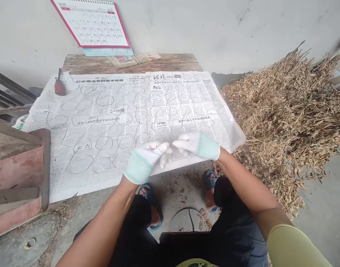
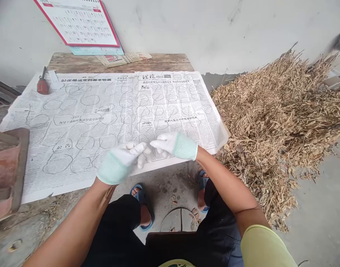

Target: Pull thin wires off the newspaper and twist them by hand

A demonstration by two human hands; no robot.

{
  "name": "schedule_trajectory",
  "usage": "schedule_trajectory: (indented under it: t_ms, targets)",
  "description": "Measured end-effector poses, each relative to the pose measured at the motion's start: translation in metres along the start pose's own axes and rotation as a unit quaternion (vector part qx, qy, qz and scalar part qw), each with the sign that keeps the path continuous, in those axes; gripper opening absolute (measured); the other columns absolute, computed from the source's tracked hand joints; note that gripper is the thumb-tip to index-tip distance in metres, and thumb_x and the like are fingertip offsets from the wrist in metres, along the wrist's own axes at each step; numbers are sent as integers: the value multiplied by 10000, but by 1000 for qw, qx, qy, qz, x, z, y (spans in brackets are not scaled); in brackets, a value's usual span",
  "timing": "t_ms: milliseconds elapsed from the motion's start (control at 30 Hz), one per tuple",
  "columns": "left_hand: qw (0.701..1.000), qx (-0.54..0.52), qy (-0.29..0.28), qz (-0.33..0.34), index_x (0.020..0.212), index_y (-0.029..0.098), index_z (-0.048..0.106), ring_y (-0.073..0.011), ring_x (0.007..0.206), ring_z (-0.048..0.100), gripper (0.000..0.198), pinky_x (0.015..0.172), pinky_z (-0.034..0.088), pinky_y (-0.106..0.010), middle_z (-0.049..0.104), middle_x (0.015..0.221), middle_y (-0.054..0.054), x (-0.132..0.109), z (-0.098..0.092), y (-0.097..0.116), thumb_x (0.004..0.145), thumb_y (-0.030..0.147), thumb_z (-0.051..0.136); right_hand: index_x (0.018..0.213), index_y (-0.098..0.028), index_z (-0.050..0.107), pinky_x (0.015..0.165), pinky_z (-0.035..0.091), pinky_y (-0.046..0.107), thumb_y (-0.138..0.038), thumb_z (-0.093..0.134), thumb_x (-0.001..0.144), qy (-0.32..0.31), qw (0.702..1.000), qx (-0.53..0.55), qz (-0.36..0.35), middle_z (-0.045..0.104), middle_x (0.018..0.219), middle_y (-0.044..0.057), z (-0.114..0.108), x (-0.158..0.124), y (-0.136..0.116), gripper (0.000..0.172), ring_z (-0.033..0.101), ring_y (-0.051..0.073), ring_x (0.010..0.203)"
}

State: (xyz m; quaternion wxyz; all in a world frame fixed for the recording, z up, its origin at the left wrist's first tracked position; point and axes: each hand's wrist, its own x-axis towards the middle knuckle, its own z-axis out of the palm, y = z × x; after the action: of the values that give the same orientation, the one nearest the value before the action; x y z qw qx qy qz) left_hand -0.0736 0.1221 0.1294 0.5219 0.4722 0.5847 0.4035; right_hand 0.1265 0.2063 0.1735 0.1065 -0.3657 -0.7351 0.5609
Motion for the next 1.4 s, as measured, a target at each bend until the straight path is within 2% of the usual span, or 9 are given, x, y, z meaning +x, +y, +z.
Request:
schedule_trajectory:
  t_ms: [267,500,600,700,833,967,1067,1233,1400]
  targets:
    - [1000,-18,3,-12,1337,145,667,-258,782,765,698,887,586,-400,731,596,-17,7,8,0,843,632,749,690,-169,651,649,477,229,-371,561,1002,65,998,-6,1,667,634,-6,0,3,0,383,626,104,617]
    - [999,-44,10,18,1469,94,582,-216,673,721,819,871,577,-403,756,682,-23,6,7,2,849,609,728,694,-168,656,660,476,231,-335,564,1011,43,999,-14,-3,680,647,-7,-1,2,-1,370,635,105,628]
    - [999,-7,31,17,1380,130,654,-202,694,719,653,863,562,-375,757,703,-13,4,9,2,893,564,678,671,-167,639,657,469,228,-311,557,1013,29,999,-38,3,686,656,-7,-1,1,-2,380,636,101,630]
    - [994,89,69,1,1077,193,753,-192,679,700,409,772,546,-328,720,628,7,4,12,-1,938,549,609,666,-170,633,640,472,219,-335,566,1012,18,999,-44,15,674,634,-10,-1,2,-1,389,641,101,615]
    - [976,203,73,14,779,230,676,-162,603,647,520,653,503,-287,698,612,14,1,12,-7,979,667,476,721,-172,679,632,499,221,-360,594,1000,-25,999,-43,19,703,674,-2,-3,4,2,347,670,114,633]
    - [988,153,17,26,851,224,674,-140,507,584,583,532,452,-265,655,578,25,-5,8,-5,952,753,452,945,-184,785,774,544,252,-304,663,947,36,997,-61,-35,787,903,14,-7,5,1,171,722,144,837]
    - [993,104,-46,22,808,217,652,-129,449,531,568,501,432,-258,565,479,47,-8,6,-1,949,741,482,1071,-214,805,904,558,280,-235,716,893,49,994,-13,-96,794,1074,11,-7,4,-1,200,730,158,997]
    - [987,97,-120,42,688,220,601,-142,491,589,571,604,521,-280,515,420,47,-11,4,3,955,715,503,872,-177,800,772,581,254,-242,676,901,25,989,70,-125,773,843,-3,2,3,0,143,717,125,791]
    - [980,51,-190,13,778,211,673,-171,535,653,530,686,580,-327,517,404,54,-16,6,7,928,705,549,816,-177,794,732,573,230,-167,679,852,45,989,68,-120,771,809,-9,8,3,-2,121,714,119,769]
